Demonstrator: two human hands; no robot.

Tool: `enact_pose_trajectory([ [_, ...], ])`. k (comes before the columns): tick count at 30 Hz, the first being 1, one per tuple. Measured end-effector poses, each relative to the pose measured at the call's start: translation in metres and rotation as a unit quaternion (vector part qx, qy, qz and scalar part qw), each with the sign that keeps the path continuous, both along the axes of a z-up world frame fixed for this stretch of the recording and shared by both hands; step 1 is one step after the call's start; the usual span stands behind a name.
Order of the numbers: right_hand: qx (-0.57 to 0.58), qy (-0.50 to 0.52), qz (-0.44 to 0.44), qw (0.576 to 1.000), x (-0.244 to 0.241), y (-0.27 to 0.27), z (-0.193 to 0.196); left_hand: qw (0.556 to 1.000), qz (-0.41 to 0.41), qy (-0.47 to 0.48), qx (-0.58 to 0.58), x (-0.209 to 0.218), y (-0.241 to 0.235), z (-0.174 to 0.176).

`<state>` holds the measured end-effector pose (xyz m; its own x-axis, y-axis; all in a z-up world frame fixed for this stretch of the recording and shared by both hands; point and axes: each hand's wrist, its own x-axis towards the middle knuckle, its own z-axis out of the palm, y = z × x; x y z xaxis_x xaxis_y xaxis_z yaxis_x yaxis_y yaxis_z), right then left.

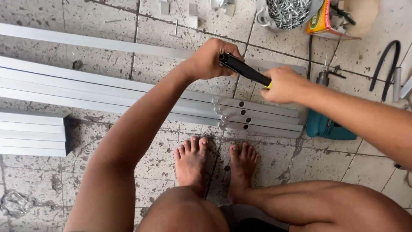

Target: Assembling aluminum frames by drilling holes and securing joints with a rivet gun.

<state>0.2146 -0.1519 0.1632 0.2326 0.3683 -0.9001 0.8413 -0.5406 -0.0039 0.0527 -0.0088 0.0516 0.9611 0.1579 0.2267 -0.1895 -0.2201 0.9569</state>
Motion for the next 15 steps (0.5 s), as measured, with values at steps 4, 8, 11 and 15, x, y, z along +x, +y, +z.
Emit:
enact_pose_trajectory([
  [4,-0.053,-0.058,0.185,0.980,0.012,0.015,0.055,0.999,0.030,0.037,0.022,0.001,-0.001,0.012],
  [8,-0.046,-0.032,0.137,0.989,0.017,0.018,0.055,0.996,0.082,-0.002,-0.016,-0.007,-0.007,-0.003],
  [11,0.044,0.003,0.046,0.998,0.022,-0.001,0.020,0.994,0.095,0.004,-0.059,-0.008,-0.009,-0.003],
  [15,0.092,-0.059,0.031,0.994,0.017,-0.021,-0.010,0.995,0.082,-0.008,-0.055,-0.009,-0.011,-0.004],
])
